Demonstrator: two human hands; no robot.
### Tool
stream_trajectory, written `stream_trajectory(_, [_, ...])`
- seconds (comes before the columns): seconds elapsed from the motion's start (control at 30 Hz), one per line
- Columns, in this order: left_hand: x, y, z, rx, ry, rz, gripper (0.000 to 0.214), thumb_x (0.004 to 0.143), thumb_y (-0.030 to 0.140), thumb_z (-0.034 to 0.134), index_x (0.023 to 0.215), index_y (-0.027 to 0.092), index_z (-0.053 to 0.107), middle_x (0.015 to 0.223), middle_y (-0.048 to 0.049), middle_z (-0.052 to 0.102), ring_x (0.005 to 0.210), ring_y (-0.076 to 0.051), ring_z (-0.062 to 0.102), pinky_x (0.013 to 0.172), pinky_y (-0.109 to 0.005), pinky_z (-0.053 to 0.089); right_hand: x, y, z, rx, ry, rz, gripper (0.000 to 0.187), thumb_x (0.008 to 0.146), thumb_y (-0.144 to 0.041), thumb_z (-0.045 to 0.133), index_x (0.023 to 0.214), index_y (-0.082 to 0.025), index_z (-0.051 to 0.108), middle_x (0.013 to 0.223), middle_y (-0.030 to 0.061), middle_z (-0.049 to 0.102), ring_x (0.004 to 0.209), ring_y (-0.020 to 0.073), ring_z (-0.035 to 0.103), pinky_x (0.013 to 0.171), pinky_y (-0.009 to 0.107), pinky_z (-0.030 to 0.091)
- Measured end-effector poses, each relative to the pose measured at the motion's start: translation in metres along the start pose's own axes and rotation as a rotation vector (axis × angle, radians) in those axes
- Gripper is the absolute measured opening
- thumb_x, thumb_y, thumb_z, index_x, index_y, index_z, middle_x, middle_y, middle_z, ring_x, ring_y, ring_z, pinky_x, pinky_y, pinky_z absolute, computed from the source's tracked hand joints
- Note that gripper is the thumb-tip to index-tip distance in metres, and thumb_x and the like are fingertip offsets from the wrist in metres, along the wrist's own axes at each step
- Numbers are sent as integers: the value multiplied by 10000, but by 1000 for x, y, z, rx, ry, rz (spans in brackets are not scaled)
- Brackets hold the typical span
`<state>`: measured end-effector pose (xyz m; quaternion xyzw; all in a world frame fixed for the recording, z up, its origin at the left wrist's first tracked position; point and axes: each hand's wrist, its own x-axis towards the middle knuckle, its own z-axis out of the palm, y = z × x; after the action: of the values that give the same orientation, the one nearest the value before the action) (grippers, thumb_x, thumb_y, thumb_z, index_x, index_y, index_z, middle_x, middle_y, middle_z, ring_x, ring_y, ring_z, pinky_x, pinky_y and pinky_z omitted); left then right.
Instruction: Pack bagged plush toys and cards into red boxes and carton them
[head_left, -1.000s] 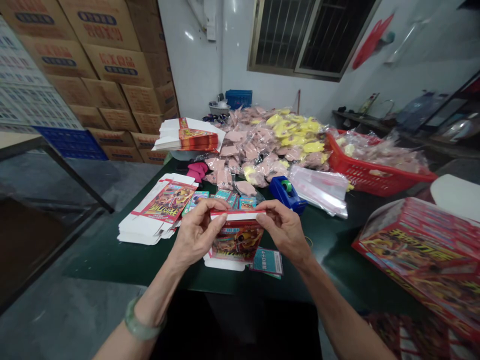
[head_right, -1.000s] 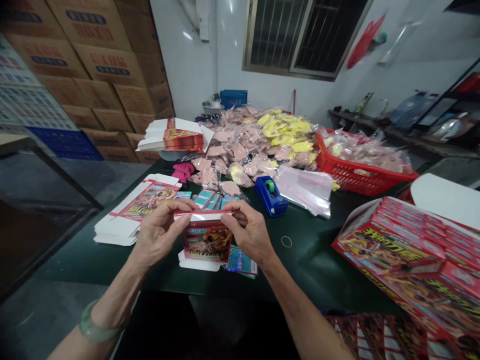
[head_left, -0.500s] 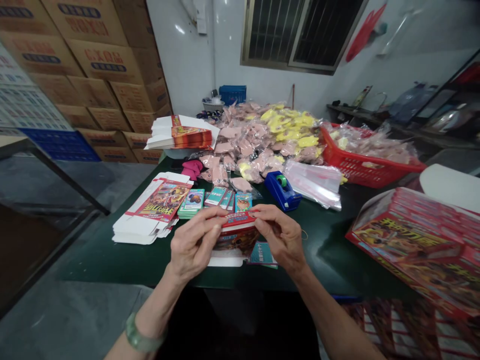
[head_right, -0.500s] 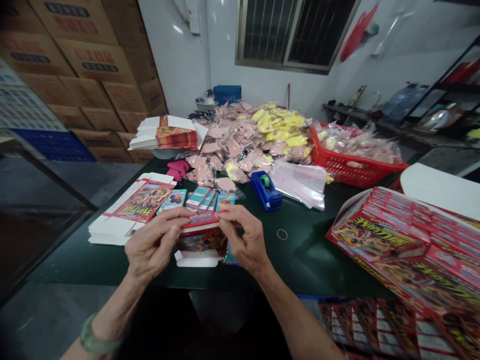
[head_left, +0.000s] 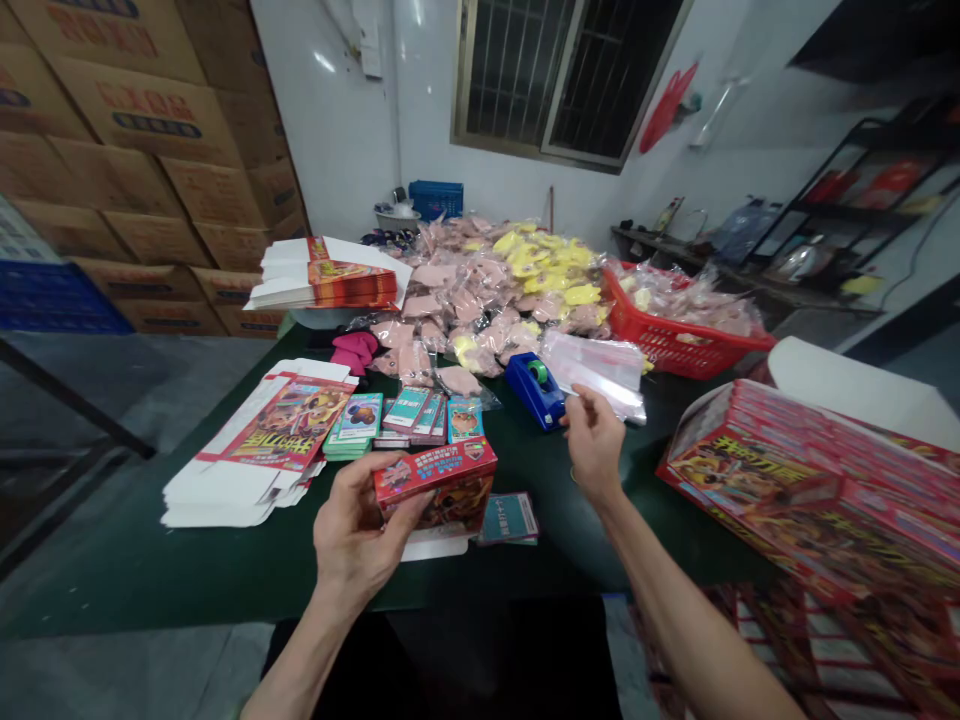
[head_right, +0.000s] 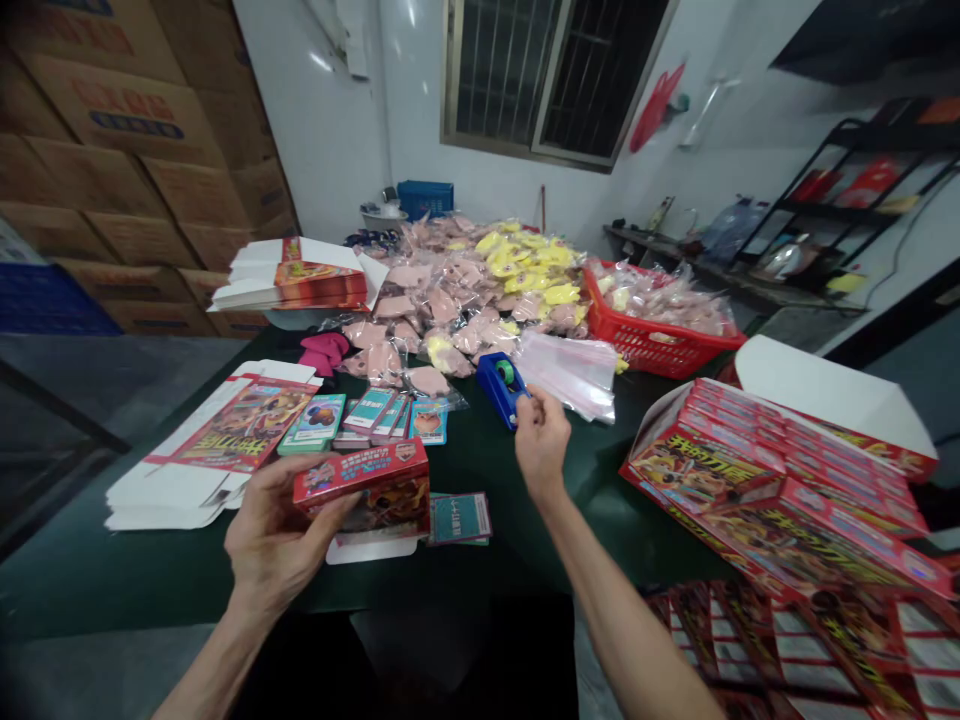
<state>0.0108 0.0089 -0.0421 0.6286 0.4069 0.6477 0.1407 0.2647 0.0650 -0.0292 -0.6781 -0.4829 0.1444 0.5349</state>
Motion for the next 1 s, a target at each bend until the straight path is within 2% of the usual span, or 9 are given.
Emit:
stream_trajectory(0.07, [-2, 0, 0, -35, -11, -33, 431, 681, 205, 743, 1063, 211, 544, 913, -16, 677, 706, -135, 674, 572, -196, 552, 36, 13, -9, -159, 8, 82, 290, 808, -248, 508, 1038, -117, 627, 927, 92, 624, 817, 187, 596, 698, 294, 464])
stream_trajectory(0.17, [-1, 1, 1, -68, -11, -56, 398, 691, 208, 736, 1044, 209, 550, 891, -11, 677, 679, -125, 669, 550, -184, 546, 76, 19, -19, -236, -178, 166, 38, 681, -133, 640, 686, -127, 678, 673, 28, 623, 680, 165, 591, 636, 259, 439])
stream_trajectory(0.2, [-1, 1, 1, -68, -13, -59, 395, 691, 211, 736, 1041, 209, 553, 883, -9, 677, 677, -125, 668, 546, -182, 543, 84, 18, -20, -253, -248, 204, 62, 675, -116, 659, 614, -129, 654, 597, 3, 597, 613, 140, 574, 599, 244, 432])
stream_trajectory(0.27, [-1, -1, 1, -65, -14, -53, 395, 690, 216, 737, 1042, 211, 557, 879, -6, 675, 687, -125, 668, 554, -179, 540, 94, 14, -21, -276, -359, 287, 128, 727, -138, 666, 609, -122, 622, 558, -32, 569, 530, 90, 529, 540, 216, 425])
stream_trajectory(0.4, [-2, -9, 0, -32, -6, -64, 412, 684, 247, 744, 1054, 216, 564, 894, -8, 667, 708, -129, 664, 578, -184, 536, 103, 8, -18, -274, -450, 442, 158, 867, -270, 582, 855, -115, 611, 768, -13, 614, 607, 76, 563, 551, 215, 484])
stream_trajectory(0.53, [-2, -12, 1, -39, -29, -71, 418, 692, 244, 735, 1068, 215, 553, 903, -12, 664, 707, -126, 660, 586, -187, 538, 105, 9, -9, -179, -424, 553, 256, 889, -307, 549, 1077, -136, 571, 1030, 56, 610, 848, 147, 612, 721, 325, 535])
stream_trajectory(0.63, [-1, -9, 2, -84, -30, -68, 395, 701, 242, 724, 1054, 207, 552, 891, -15, 665, 715, -131, 664, 604, -197, 550, 99, 12, -5, -53, -347, 583, 304, 890, -319, 544, 1142, -148, 546, 1120, 74, 584, 939, 178, 601, 787, 375, 526])
stream_trajectory(0.83, [0, -6, 1, -91, -19, -103, 385, 688, 248, 734, 1026, 203, 556, 847, -8, 660, 660, -120, 654, 555, -187, 546, 61, 32, -12, 162, -222, 473, 306, 896, -319, 535, 1150, -149, 539, 1123, 74, 580, 937, 176, 601, 779, 368, 529])
stream_trajectory(1.0, [3, -4, 2, -123, -5, -97, 397, 683, 239, 735, 1034, 206, 552, 852, -2, 651, 658, -112, 653, 555, -178, 540, 40, 53, -7, 2, -223, 406, 293, 895, -324, 536, 1127, -145, 551, 1090, 69, 594, 909, 168, 608, 765, 357, 532])
